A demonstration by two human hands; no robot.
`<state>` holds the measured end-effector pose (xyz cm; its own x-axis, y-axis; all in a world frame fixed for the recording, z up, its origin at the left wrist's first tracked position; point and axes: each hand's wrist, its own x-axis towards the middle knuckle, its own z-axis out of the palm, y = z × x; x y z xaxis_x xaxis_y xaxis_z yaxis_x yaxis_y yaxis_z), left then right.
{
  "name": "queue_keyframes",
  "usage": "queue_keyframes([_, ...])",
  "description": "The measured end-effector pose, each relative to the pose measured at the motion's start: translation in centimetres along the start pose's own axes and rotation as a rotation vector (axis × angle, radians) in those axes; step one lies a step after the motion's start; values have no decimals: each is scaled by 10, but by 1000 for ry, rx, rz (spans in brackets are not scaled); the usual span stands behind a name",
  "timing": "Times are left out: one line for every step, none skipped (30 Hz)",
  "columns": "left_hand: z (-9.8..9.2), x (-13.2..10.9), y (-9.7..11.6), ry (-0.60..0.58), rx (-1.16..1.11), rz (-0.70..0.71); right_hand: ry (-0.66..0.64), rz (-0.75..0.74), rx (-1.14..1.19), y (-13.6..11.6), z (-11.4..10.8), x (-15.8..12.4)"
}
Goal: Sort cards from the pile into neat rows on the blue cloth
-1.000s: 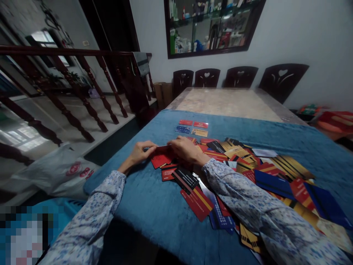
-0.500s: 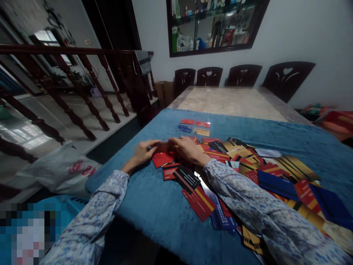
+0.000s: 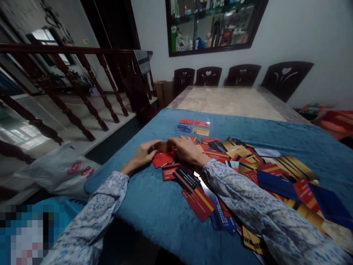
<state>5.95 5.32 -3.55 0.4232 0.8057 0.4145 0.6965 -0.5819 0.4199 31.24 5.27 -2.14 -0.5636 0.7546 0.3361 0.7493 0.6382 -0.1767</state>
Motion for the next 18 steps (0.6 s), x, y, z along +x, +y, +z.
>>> queue_keyframes([0,0,0,0,2,8,-3,-6,-5,0,0,0])
queue_keyframes([1,1,-1,4,0,17,-6,-9,-10,-1,-1,0])
queue_keyframes([1,1,0,10,-5,26,-9,-10,-15,-1,-1,1])
queue_keyframes([1,2,0,19,-12,34,-12,-11,-20,-1,-1,1])
queue_keyframes([1,3,1,28,-17,40,-11,-12,-26,-2,-1,1])
queue_keyframes([1,3,2,35,-21,44,-7,-13,-31,-2,-1,2])
queue_keyframes([0,4,3,43,-24,45,-2,-16,-36,-2,-2,2])
queue_keyframes([0,5,4,51,-25,43,6,-22,-41,-3,-2,2])
queue_keyframes([-1,5,5,59,-26,39,16,-29,-46,-3,-2,3])
queue_keyframes([-2,6,6,65,-26,33,26,-35,-54,-4,-3,3])
queue_keyframes([-4,6,7,69,-26,27,37,-37,-64,-4,-3,3])
queue_keyframes([-5,7,8,71,-24,20,49,-36,-76,-5,-3,3])
queue_keyframes([-6,8,8,71,-22,15,61,-29,-89,-5,-4,4])
queue_keyframes([-7,10,9,66,-18,11,71,-20,-102,-6,-4,4])
queue_keyframes([-7,12,9,59,-12,8,78,-10,-114,-7,-5,5])
queue_keyframes([-8,14,10,53,-3,6,83,-2,-125,-7,-5,6])
queue_keyframes([-10,16,11,45,7,8,86,5,-135,-7,-7,6])
queue_keyframes([-11,19,11,35,18,12,87,13,-146,-8,-8,7])
